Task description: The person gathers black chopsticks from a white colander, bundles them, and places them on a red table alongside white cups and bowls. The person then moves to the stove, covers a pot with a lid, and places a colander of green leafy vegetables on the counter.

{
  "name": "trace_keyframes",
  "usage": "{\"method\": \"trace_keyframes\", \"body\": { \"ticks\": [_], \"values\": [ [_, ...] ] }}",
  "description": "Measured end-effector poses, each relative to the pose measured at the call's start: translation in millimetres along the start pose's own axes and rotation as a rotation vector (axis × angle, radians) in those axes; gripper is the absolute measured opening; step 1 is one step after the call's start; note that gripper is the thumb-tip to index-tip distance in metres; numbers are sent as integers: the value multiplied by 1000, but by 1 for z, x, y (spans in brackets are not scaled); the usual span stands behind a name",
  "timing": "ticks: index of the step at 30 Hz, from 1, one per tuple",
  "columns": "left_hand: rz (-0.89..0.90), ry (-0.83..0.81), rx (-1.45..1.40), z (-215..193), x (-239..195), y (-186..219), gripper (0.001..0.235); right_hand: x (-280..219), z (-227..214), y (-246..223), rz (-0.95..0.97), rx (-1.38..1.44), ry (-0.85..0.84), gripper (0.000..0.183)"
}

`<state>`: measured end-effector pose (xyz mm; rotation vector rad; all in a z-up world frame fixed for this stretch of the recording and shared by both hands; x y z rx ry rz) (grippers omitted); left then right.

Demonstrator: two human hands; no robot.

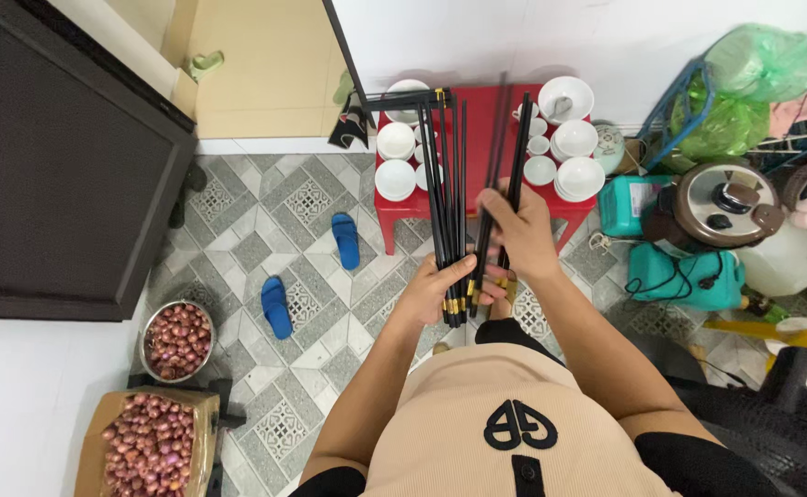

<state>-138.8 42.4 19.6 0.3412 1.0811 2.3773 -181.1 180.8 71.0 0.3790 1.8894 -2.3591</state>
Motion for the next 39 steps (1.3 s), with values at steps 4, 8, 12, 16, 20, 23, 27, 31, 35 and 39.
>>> {"method": "trace_keyframes", "body": {
  "ticks": [4,8,12,16,20,23,27,31,35,39],
  "values": [
    [-18,-2,-4,-1,42,-6,41,35,-27,-25,-90,218,-73,20],
    [-21,-2,60,5,100,-17,42,74,-59,-44,-74,254,-43,10],
    [-15,-12,88,13,152,-26,41,110,-92,-58,-78,4,39,13],
    [-13,-40,164,21,195,-34,40,148,-117,-57,-5,55,10,20],
    [-6,-57,225,28,230,-43,40,184,-142,-54,47,146,-27,12],
    [-8,-34,238,31,254,-51,39,202,-162,-53,30,157,-12,20],
    [21,2,272,29,283,-57,42,223,-184,-54,37,234,38,24],
    [20,-3,288,27,302,-68,39,235,-196,-60,-22,294,24,28],
    [11,-9,273,24,312,-80,37,244,-199,-56,-7,365,-23,19],
    [-1,-25,304,18,317,-82,36,251,-199,-59,-74,352,-27,32]
  ]
}}
Point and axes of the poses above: each hand's wrist, its own x-axis towards the middle knuckle, its own z-axis out of the palm, y = z × x, the point moved 7 cm from there along x, towards the middle knuckle, and after that the axes turned 14 degrees about z, right-handed, at the moved point
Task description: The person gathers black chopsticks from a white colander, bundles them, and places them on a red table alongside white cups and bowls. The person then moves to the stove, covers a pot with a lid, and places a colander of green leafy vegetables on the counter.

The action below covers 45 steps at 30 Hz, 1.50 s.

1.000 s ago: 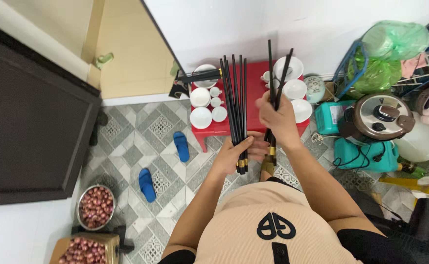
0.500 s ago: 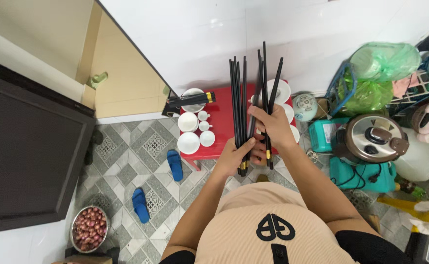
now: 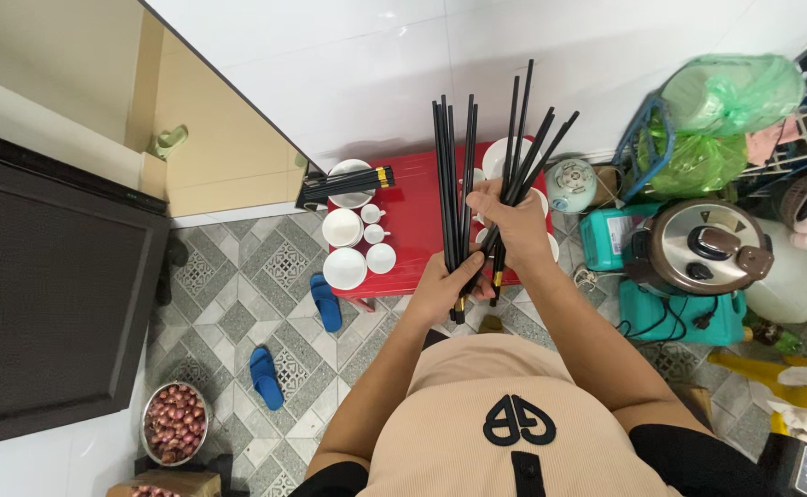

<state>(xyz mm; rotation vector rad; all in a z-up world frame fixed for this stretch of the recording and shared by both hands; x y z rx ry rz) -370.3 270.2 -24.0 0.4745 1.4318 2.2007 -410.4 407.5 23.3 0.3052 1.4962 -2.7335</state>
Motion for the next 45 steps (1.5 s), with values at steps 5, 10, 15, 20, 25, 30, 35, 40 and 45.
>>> {"method": "trace_keyframes", "body": {
  "ticks": [5,10,15,20,25,30,35,40,45],
  "values": [
    [-35,-29,11,-5,6,0,32,4,-3,3,27,-51,107,39],
    [-54,-88,28,-17,16,1,31,5,7,-7,-18,-114,193,43],
    [-62,-100,24,-33,26,11,35,9,25,-8,29,106,257,28],
    [-20,-193,15,-39,34,39,39,15,48,-21,-57,111,234,18],
    [-71,-208,30,-47,33,51,38,23,51,-11,67,35,271,24],
    [-85,-263,37,-57,28,55,41,31,56,0,114,24,239,21],
    [-88,-229,33,-71,28,48,36,33,54,12,131,-3,311,18],
    [-99,-217,-2,-82,27,36,37,32,56,19,106,-40,349,12],
    [-176,-228,20,-87,25,11,31,38,49,46,237,49,415,20]
  ]
}}
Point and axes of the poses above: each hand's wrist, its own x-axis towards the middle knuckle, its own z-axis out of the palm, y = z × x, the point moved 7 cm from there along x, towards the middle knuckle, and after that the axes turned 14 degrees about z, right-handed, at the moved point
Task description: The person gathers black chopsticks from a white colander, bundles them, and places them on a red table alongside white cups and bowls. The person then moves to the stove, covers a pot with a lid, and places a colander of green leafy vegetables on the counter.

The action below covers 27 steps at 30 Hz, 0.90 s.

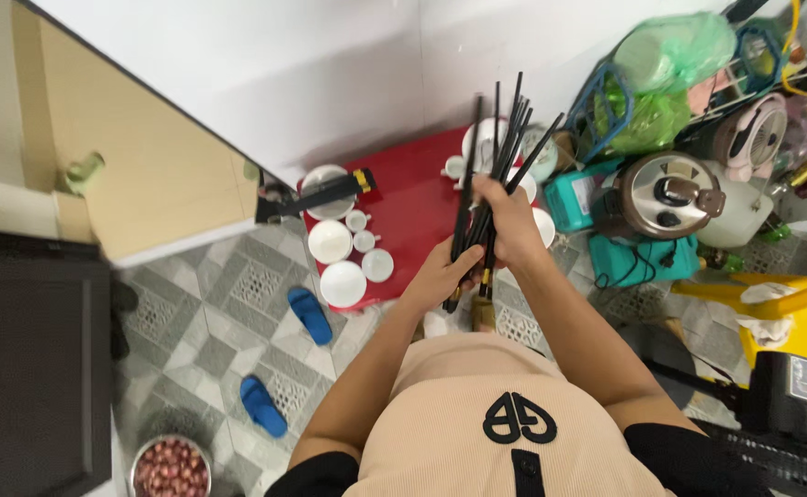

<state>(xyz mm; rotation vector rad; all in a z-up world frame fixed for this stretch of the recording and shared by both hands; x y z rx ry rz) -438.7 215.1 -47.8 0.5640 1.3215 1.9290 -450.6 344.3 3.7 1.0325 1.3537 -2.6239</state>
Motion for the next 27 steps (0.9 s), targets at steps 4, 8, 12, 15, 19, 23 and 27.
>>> {"method": "trace_keyframes", "body": {
  "ticks": [4,8,12,15,19,23,27],
  "values": [
    [-109,-53,-85,-7,5,-40,28,27,-13,35,93,-68,43,24],
    [-266,-120,-112,-27,1,-103,30,56,-46,90,169,-107,43,23],
    [-262,-184,51,-64,-5,-162,34,98,-61,151,288,42,-66,21],
    [-138,-166,312,-91,11,-190,43,131,-77,191,326,27,-36,24],
    [-517,-285,1003,-158,35,-207,71,201,-86,227,229,-54,21,29],
    [14,71,829,-210,92,-138,91,252,-105,274,73,-405,47,25],
    [206,148,329,-198,144,-131,86,295,-105,315,-218,-407,-130,17]
  ]
}}
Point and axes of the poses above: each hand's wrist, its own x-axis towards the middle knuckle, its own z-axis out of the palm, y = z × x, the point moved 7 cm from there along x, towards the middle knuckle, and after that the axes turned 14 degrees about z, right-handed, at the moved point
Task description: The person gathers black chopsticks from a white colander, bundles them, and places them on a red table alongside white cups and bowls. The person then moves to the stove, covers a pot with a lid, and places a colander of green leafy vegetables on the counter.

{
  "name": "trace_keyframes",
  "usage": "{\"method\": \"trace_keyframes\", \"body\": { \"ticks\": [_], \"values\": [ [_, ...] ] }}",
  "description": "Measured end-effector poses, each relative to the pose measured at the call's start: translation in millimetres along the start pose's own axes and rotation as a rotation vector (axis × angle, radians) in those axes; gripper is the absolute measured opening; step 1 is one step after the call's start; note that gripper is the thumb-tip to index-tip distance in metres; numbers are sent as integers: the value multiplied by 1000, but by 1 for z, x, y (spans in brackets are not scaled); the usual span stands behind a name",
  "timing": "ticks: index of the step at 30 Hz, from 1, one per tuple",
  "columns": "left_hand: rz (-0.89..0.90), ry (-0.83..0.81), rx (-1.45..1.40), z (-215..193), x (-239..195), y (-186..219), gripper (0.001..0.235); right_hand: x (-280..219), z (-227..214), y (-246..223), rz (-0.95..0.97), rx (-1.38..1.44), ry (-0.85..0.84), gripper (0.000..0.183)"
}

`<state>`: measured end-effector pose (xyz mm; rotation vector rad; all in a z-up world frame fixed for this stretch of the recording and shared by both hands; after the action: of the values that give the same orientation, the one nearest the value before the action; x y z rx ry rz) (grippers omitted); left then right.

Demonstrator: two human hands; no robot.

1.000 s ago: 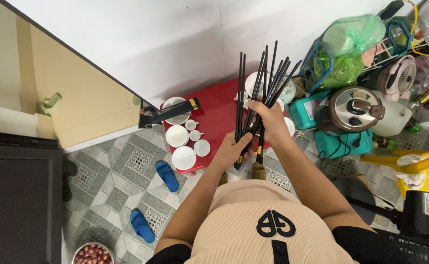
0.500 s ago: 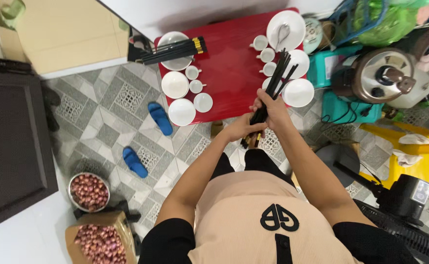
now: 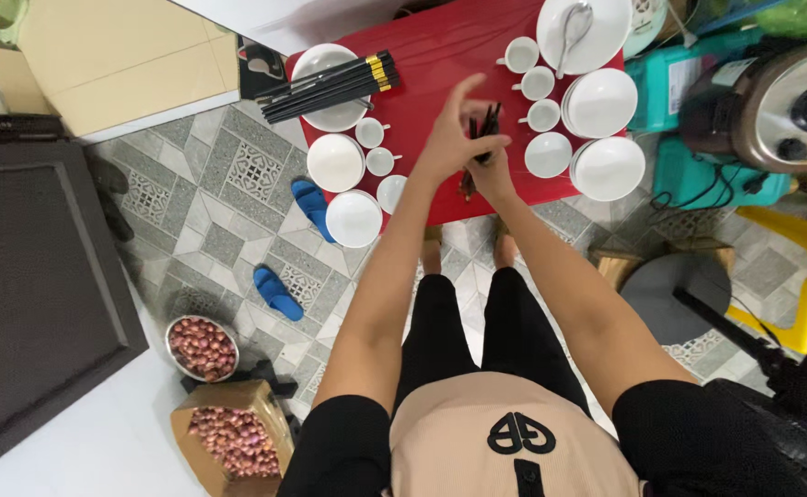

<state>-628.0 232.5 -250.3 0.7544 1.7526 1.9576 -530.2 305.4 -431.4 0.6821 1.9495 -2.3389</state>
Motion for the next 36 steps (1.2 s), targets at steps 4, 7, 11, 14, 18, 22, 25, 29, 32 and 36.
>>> {"method": "trace_keyframes", "body": {
  "ticks": [4,7,11,14,18,22,25,29,32,36],
  "values": [
    [-71,41,120,25,5,-14,32,31,5,31,39,383,-105,23],
    [-45,142,236,18,-1,-20,35,36,11,51,221,657,-194,23],
    [-30,138,246,11,-11,-26,36,29,16,65,286,646,-183,32],
    [15,134,274,11,-25,-22,35,16,26,63,243,565,-209,27],
    [149,124,298,14,-44,-11,30,-3,32,49,131,390,-199,32],
    [140,113,288,12,-71,-16,26,-16,35,37,51,265,-216,37],
    [88,53,289,10,-82,-32,20,-15,32,11,-278,23,-220,48],
    [99,86,232,12,-85,-50,20,-16,26,-5,-460,85,-381,69],
    [60,50,286,10,-77,-55,16,3,21,10,-368,-678,-224,20],
    [102,49,234,14,-57,-41,17,32,0,21,-171,-592,-301,15]
  ]
}}
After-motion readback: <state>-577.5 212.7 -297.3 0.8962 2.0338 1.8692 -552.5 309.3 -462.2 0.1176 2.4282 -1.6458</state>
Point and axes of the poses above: each hand's wrist, its own x-axis towards the middle knuckle, its own z-axis out of the palm, y = z × x, the point moved 7 cm from there along x, towards the middle knuckle, and after that the axes turned 14 degrees about z, right-handed, at the moved point
